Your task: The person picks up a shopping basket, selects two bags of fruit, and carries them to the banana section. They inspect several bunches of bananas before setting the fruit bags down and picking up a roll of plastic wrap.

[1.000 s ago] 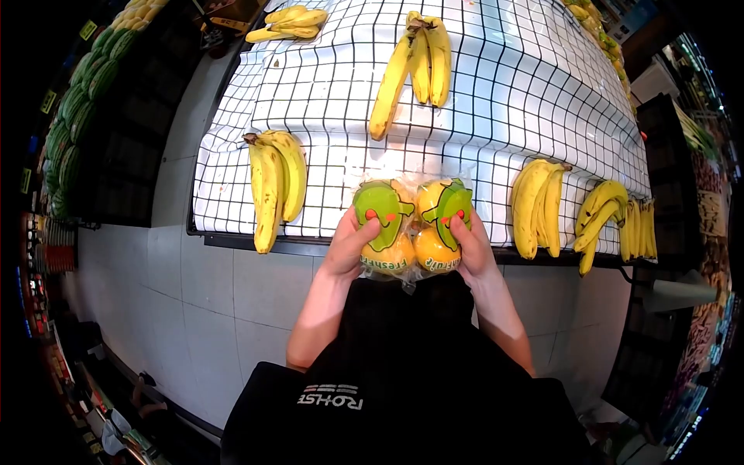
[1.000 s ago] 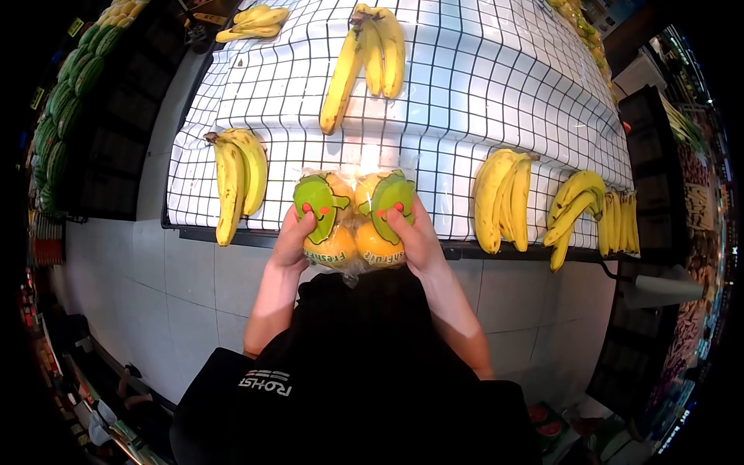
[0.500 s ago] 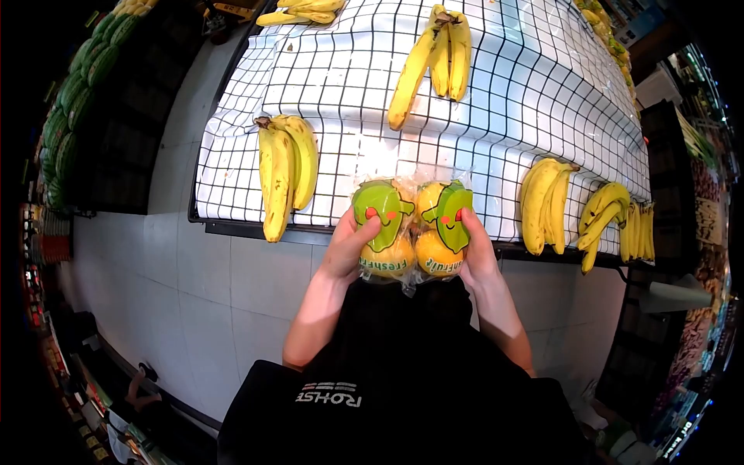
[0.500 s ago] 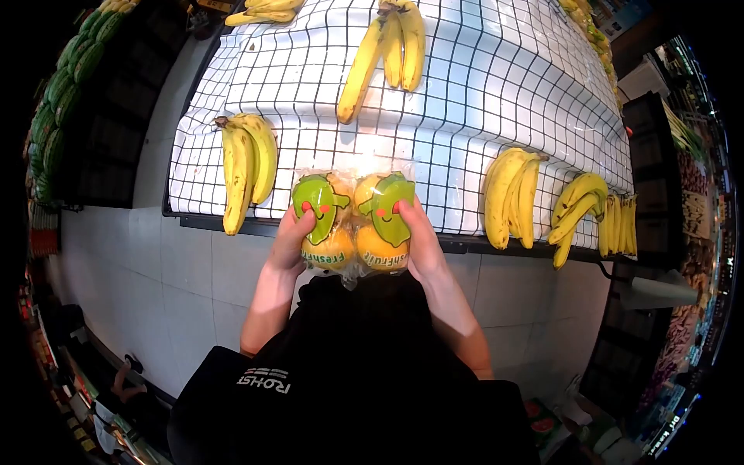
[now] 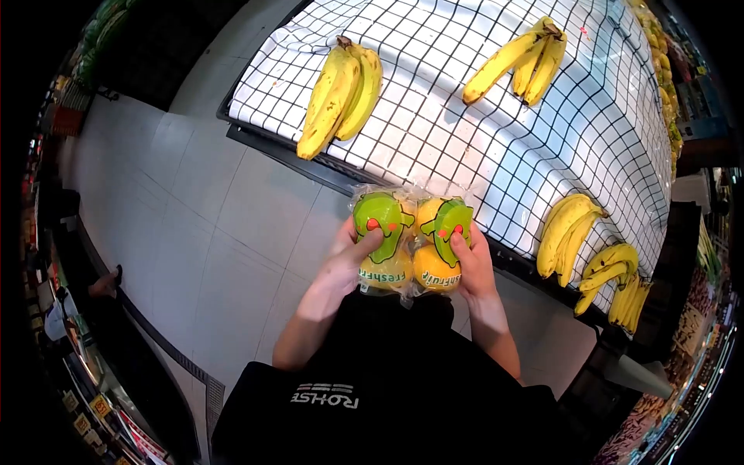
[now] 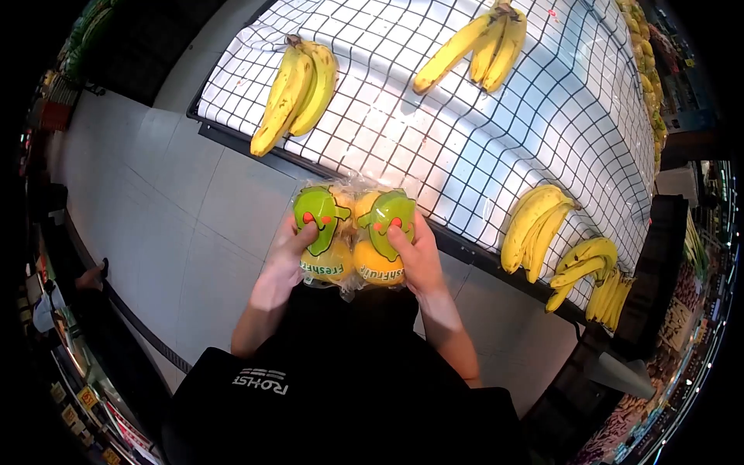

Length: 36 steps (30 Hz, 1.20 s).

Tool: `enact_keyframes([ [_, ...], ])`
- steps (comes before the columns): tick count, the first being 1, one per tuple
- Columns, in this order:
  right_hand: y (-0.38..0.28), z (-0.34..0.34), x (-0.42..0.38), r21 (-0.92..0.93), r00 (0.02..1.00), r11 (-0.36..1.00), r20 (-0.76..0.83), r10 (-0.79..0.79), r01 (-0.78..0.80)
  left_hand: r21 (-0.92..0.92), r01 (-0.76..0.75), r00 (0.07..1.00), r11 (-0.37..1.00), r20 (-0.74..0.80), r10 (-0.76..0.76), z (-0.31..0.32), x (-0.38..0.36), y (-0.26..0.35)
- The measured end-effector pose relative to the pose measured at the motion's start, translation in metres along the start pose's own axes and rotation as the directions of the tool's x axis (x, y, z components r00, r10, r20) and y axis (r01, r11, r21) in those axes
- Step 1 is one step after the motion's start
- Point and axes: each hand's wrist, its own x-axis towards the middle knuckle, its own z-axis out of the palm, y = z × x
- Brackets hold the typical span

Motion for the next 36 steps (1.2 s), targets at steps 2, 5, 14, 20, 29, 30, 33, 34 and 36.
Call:
enact_keyframes([
  [2, 0.012, 0.004, -0.003, -0.004, 0.997, 0.999, 0.070, 0.036, -0.035, -0.009, -0.012, 0.996, 1.000, -0.090, 0.011, -0.009, -0.020, -0.003],
  [5, 0.030, 0.024, -0.004, 0.031, 0.994, 0.997, 0.085, 0.066, -0.069, -0.033, -0.043, 0.993, 0.999, -0.111, 0.039, -0.026, -0.045, 0.004],
  [14, 0.049, 0.088, 0.011, -0.064, 0.984, 0.994, 0.147, 0.095, -0.087, -0.121, -0.136, 0.981, 0.983, -0.154, 0.117, -0.071, -0.075, 0.031],
  [20, 0.085, 0.173, 0.047, -0.062, 0.981, 0.992, 0.153, 0.122, -0.114, -0.104, -0.167, 0.977, 0.980, -0.154, 0.150, -0.136, -0.088, 0.100],
  [29, 0.139, 0.312, 0.090, -0.049, 0.981, 0.988, 0.124, 0.152, -0.147, -0.012, -0.172, 0.981, 0.985, -0.094, 0.170, -0.244, -0.116, 0.212],
  [30, 0.143, 0.322, 0.095, -0.038, 0.979, 0.988, 0.135, 0.153, -0.149, -0.023, -0.189, 0.979, 0.982, -0.083, 0.187, -0.252, -0.117, 0.218],
  [33, 0.152, 0.347, 0.109, -0.011, 0.977, 0.988, 0.149, 0.155, -0.155, -0.073, -0.196, 0.977, 0.978, -0.098, 0.189, -0.271, -0.116, 0.236],
  [34, 0.156, 0.353, 0.116, -0.007, 0.977, 0.988, 0.149, 0.152, -0.153, -0.091, -0.191, 0.977, 0.977, -0.110, 0.181, -0.278, -0.113, 0.243],
  [36, 0.162, 0.364, 0.132, 0.000, 0.975, 0.986, 0.153, 0.162, -0.164, -0.112, -0.181, 0.980, 0.977, -0.100, 0.171, -0.292, -0.106, 0.253],
])
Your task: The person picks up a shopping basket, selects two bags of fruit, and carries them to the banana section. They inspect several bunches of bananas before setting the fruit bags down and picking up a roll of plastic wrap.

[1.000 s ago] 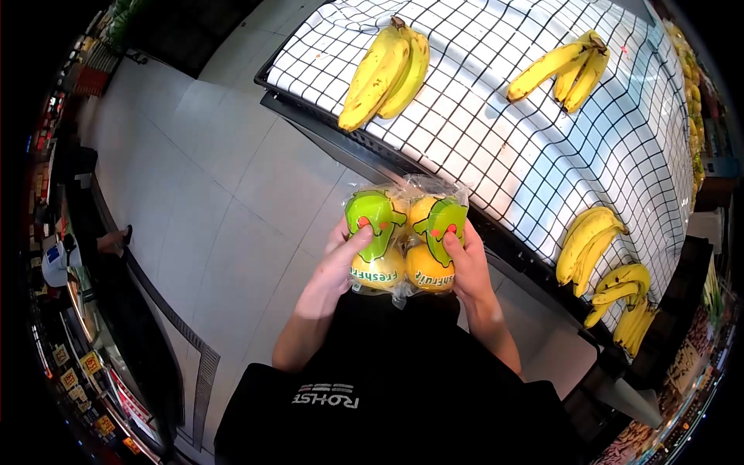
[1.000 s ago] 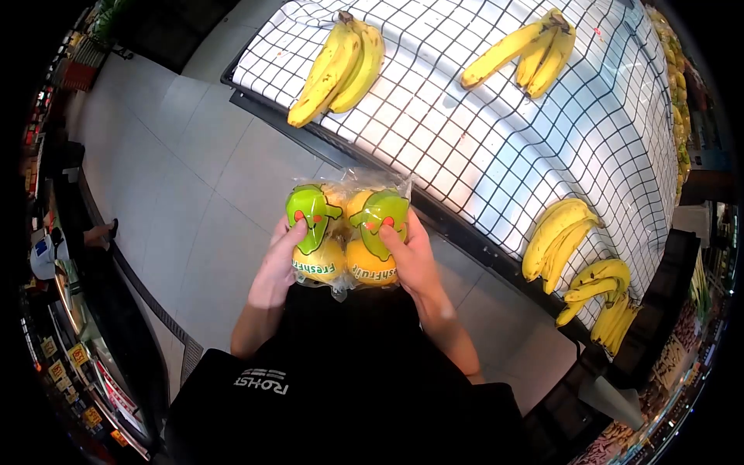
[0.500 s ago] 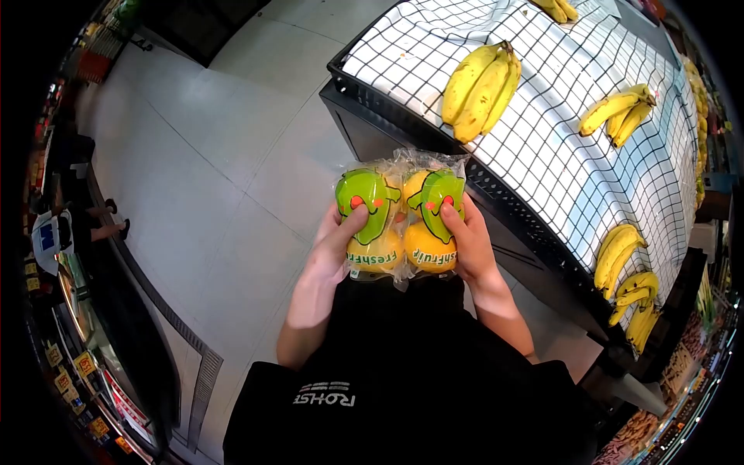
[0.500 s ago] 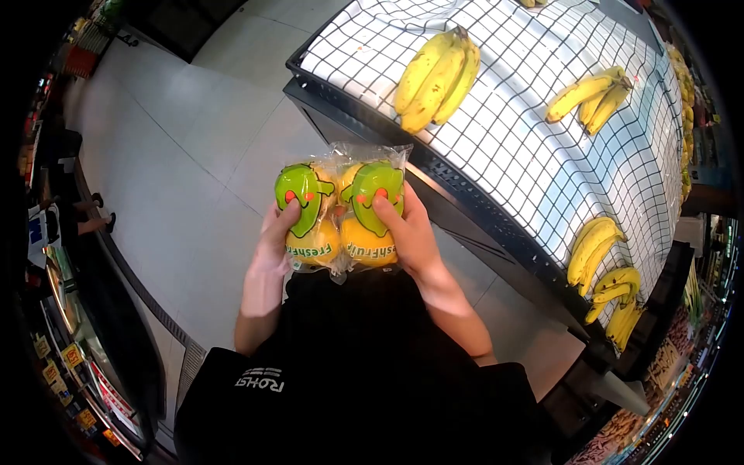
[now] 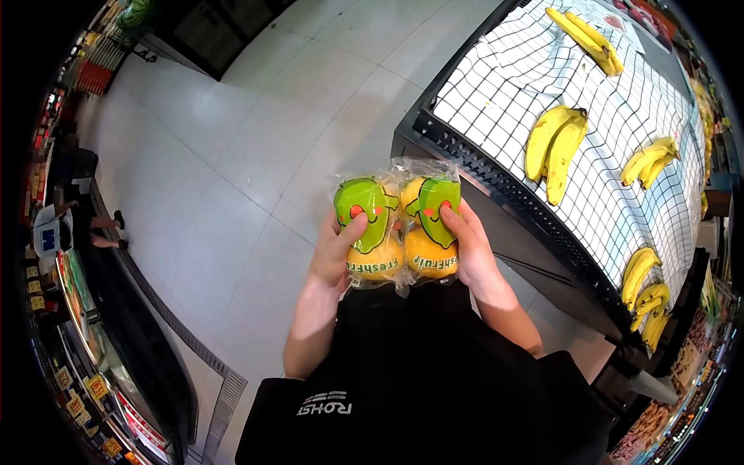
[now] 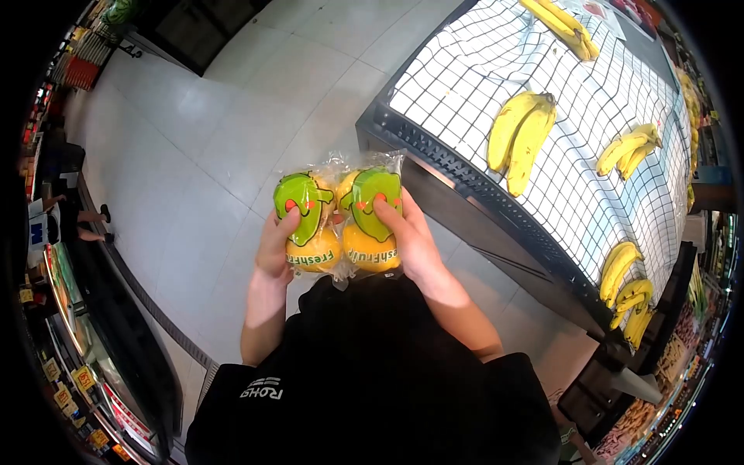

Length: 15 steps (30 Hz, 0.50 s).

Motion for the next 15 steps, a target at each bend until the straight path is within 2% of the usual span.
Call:
enact_keyframes([
  [7, 0.017, 0.028, 0.084, 0.067, 0.994, 0.992, 0.011, 0.105, -0.105, -0.023, 0.038, 0.999, 0.999, -0.030, -0.039, -0.058, 0.049, 0.045],
  [11, 0.028, 0.039, 0.155, 0.083, 0.995, 0.992, 0.034, 0.092, -0.094, 0.065, 0.030, 0.991, 0.997, -0.135, -0.021, -0.087, 0.095, 0.082],
  [15, 0.026, 0.056, 0.233, 0.053, 0.988, 0.987, -0.026, 0.155, -0.153, 0.179, 0.054, 0.979, 0.982, -0.204, -0.016, -0.122, 0.155, 0.122],
])
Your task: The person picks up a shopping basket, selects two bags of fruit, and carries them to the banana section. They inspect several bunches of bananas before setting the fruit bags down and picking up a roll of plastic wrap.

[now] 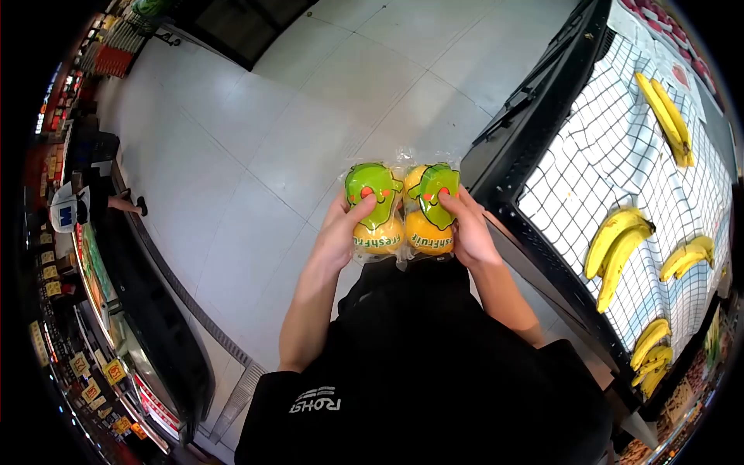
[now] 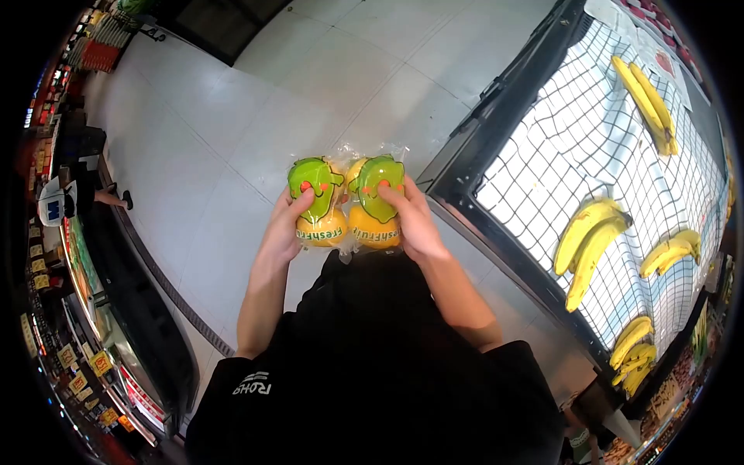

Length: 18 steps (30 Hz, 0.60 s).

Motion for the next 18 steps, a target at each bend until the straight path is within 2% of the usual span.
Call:
enact_keyframes([
  [3, -0.023, 0.026, 0.042, 0.051, 0.999, 0.998, 0.039, -0.032, 0.030, 0.034, -0.019, 1.000, 0.999, 0.003, 0.019, -0.009, 0.042, 0.041],
  [7, -0.058, 0.043, 0.088, 0.028, 0.996, 0.996, 0.021, -0.086, 0.085, 0.019, 0.003, 0.995, 1.000, 0.096, -0.004, 0.000, 0.098, 0.088],
  [15, -0.124, 0.035, 0.152, 0.136, 0.951, 0.958, -0.218, -0.219, 0.252, 0.087, 0.156, 0.934, 0.984, 0.310, -0.176, 0.050, 0.230, 0.136],
  [18, -0.146, 0.033, 0.184, 0.141, 0.915, 0.935, -0.296, -0.273, 0.325, 0.140, 0.198, 0.914, 0.970, 0.332, -0.235, 0.064, 0.282, 0.155],
])
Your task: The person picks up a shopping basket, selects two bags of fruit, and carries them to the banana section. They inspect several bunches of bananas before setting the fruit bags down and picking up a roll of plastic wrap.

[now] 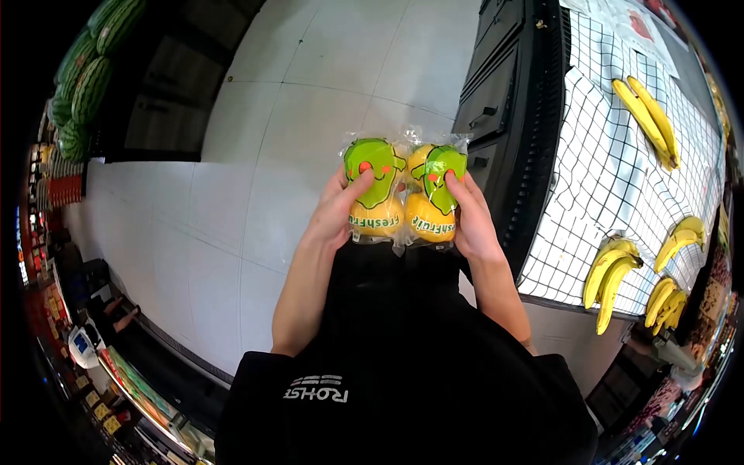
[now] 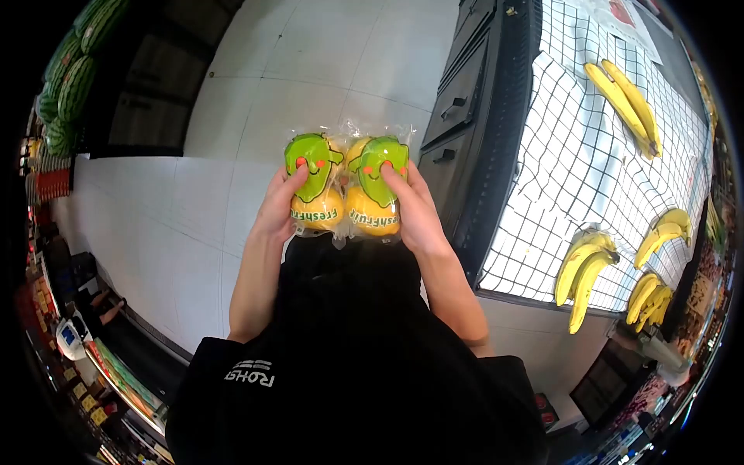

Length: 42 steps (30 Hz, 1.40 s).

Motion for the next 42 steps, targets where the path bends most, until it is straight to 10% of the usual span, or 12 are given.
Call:
enact_keyframes([
  [12, -0.068, 0.084, 0.160, 0.067, 0.924, 0.949, -0.256, -0.283, 0.309, 0.196, 0.180, 0.908, 0.964, 0.344, -0.240, -0.002, 0.212, 0.169],
  [42, -0.341, -0.054, 0.380, 0.129, 0.576, 0.714, -0.695, -0.431, 0.689, 0.664, 0.185, 0.707, 0.724, 0.422, -0.568, 0.291, 0.617, 0.215],
])
